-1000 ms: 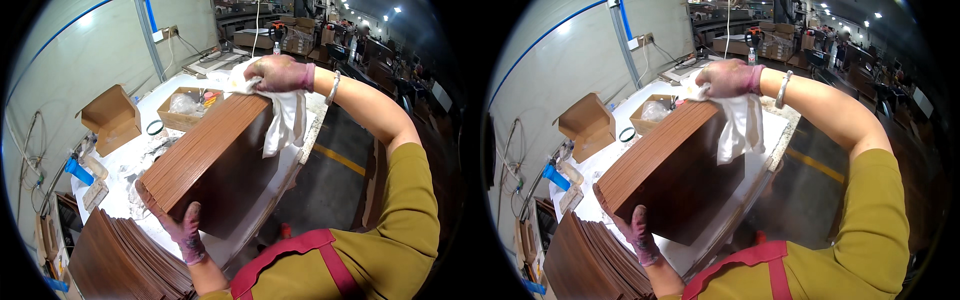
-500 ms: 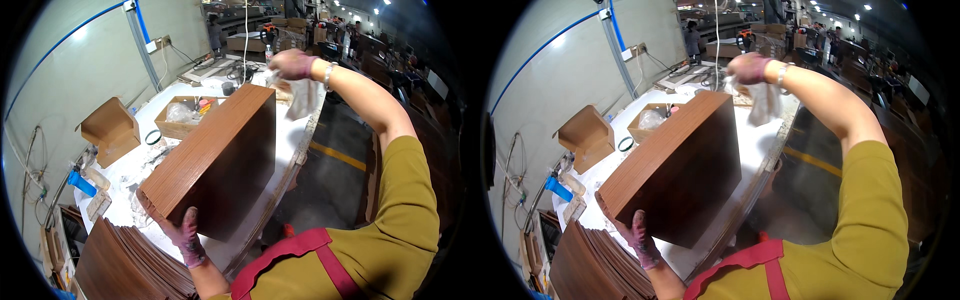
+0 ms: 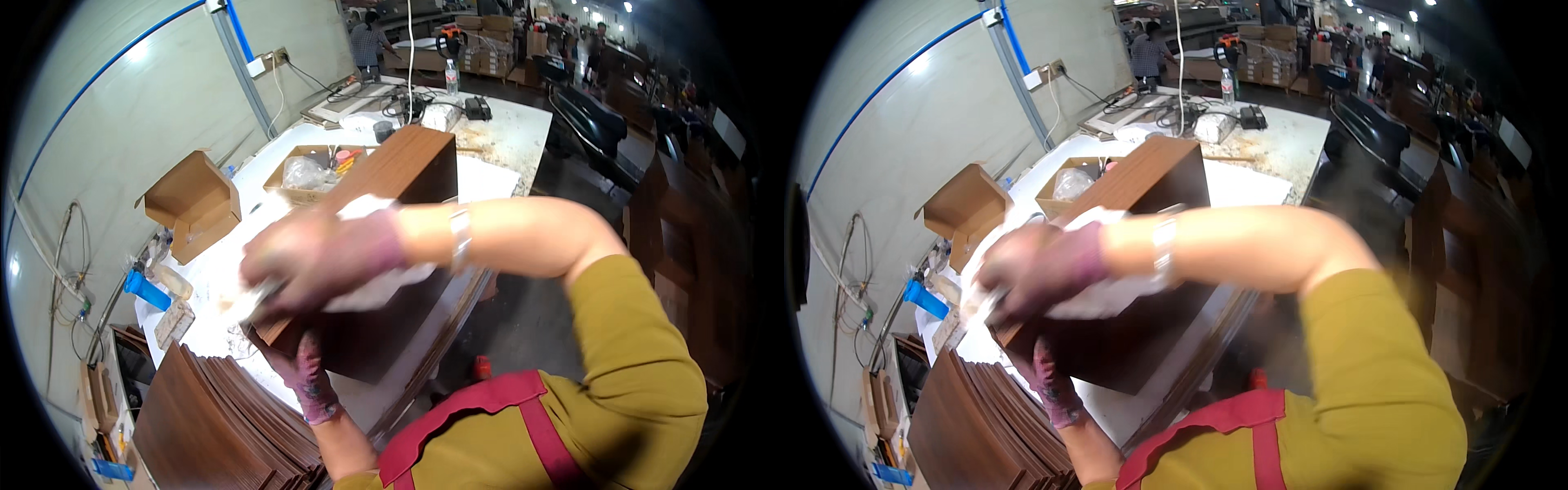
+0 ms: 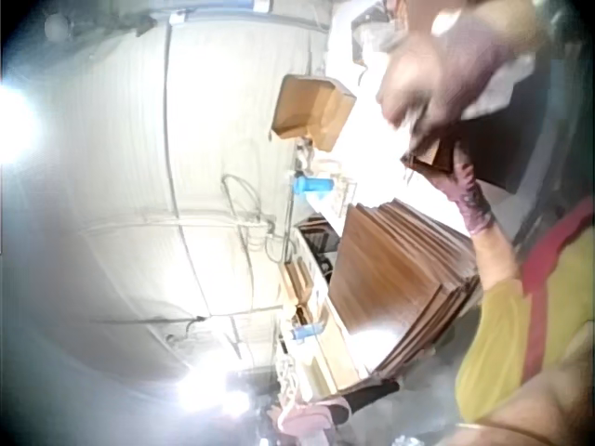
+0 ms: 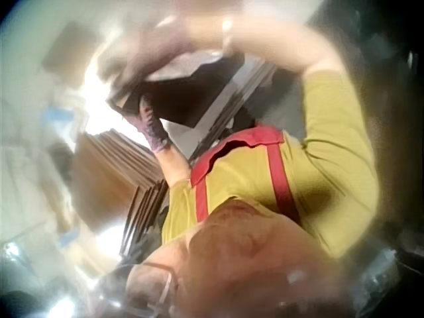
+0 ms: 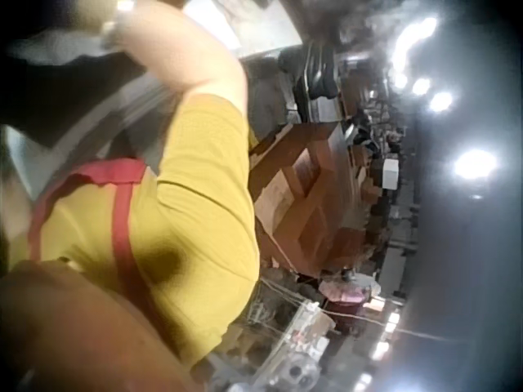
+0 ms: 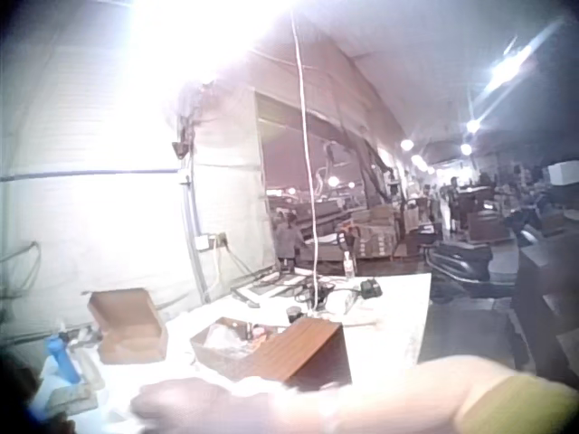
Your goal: The person applies liquid from a bottle to a cloth, wipes the surfaces and edges of a wooden panel, carries the panel to a separate stack, and then returns to the workbench to wipe another panel.
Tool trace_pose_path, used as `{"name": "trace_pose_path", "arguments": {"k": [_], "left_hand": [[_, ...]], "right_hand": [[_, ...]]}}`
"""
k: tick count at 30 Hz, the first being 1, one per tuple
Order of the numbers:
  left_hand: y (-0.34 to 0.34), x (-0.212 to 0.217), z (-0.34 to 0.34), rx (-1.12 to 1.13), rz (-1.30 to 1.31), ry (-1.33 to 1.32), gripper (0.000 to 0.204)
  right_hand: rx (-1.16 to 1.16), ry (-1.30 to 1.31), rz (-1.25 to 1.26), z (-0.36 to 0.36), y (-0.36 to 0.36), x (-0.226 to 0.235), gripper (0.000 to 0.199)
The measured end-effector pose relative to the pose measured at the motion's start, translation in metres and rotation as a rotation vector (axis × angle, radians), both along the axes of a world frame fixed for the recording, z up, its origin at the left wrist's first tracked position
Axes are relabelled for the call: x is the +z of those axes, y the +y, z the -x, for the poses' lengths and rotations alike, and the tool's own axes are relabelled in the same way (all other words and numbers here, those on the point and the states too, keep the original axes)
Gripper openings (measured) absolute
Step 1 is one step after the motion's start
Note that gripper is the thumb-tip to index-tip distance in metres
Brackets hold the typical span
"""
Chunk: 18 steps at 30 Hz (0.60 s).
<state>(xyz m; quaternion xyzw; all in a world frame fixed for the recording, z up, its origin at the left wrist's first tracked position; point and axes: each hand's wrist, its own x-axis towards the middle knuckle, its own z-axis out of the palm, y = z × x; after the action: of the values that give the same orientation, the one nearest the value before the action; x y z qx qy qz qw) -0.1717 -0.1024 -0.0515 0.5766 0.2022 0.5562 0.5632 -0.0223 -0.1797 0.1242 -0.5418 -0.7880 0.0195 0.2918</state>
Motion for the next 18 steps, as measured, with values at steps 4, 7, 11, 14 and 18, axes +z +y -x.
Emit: {"name": "trace_pose_path", "arguments": {"k": [4, 7, 11, 14, 18], "left_hand": [[-0.004, 0.014, 0.003, -0.094, -0.008, -0.093, 0.111], [0.012, 0.002, 0.008, 0.111, -0.2, 0.094, 0.112], [-0.004, 0.015, -0.008, -0.022, -0.169, 0.007, 0.115], [-0.014, 0.014, 0.003, -0.001, -0.009, 0.09, 0.109], [-0.012, 0.008, 0.0, 0.007, 0.137, 0.061, 0.086]], "right_hand": [[0.061, 0.02, 0.031, 0.029, 0.016, -0.004, 0.031], [-0.082, 0.162, 0.126, -0.046, -0.027, -0.004, 0.04], [-0.61, 0.18, 0.152, -0.161, -0.093, 0.001, 0.038], [-0.456, 0.232, 0.207, -0.124, -0.068, 0.001, 0.04], [0.289, 0.061, -0.172, -0.025, 0.0, -0.014, 0.031]]}}
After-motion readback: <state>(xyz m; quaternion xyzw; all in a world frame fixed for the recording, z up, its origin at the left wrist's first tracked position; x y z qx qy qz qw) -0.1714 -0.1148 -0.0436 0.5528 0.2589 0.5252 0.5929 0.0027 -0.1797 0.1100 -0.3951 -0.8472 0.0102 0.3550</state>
